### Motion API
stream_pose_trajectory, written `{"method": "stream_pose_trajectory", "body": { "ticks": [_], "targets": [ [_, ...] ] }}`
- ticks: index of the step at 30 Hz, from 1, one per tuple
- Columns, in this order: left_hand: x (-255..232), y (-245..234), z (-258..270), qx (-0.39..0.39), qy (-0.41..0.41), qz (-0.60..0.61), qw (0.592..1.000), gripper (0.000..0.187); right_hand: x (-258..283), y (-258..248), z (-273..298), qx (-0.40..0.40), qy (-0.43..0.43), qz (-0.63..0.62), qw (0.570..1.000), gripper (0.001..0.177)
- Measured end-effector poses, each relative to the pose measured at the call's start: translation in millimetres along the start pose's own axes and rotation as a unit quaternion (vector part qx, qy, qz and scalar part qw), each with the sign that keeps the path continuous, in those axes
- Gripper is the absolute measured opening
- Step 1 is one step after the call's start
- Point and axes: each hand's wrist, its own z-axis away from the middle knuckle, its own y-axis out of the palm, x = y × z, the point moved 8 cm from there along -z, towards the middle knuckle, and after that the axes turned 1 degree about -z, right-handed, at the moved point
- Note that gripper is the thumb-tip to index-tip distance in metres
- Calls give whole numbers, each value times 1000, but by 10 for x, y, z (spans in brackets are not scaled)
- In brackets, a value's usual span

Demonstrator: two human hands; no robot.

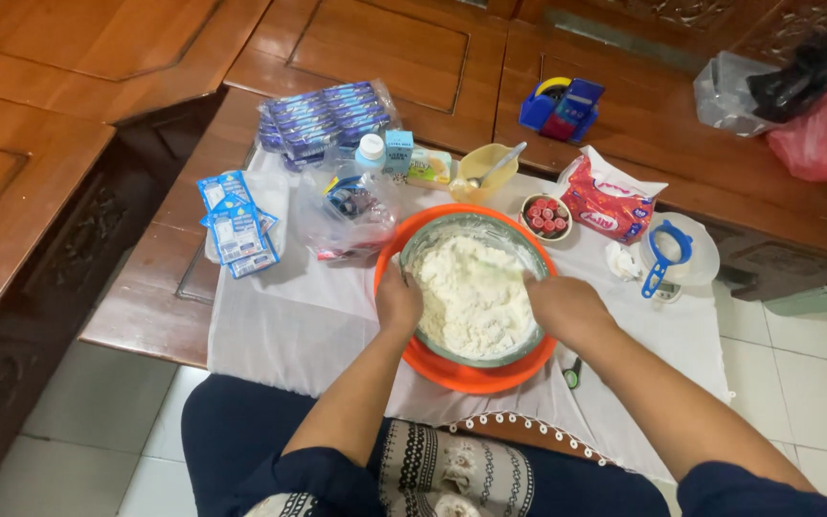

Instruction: Mixing flour and other ingredients in a bowl to prepare dough

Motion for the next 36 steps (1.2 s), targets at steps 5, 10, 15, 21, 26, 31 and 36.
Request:
{"method": "stream_pose_trajectory", "body": {
  "ticks": [5,10,15,21,26,31,36],
  "targets": [
    [-47,-55,47,-29,-1,9,1000,31,-110,388,-394,-29,46,39,998,49],
    [-394,-501,242,-32,-13,78,996,45,-232,553,189,44,361,-159,918,60],
    [-136,-150,117,14,16,37,999,44,26,805,90,81,57,-33,995,51],
    [-204,-225,143,27,40,27,998,46,107,1112,-591,66,-5,-62,996,57],
    [-318,-411,186,0,1,64,998,42,363,420,58,40,-10,-40,998,56],
    [-123,-206,130,2,-30,72,997,44,474,-271,814,6,-12,-20,1000,50],
    [-11,-111,81,24,-47,60,997,36,650,-20,1078,61,-38,-45,996,43]
  ]
}}
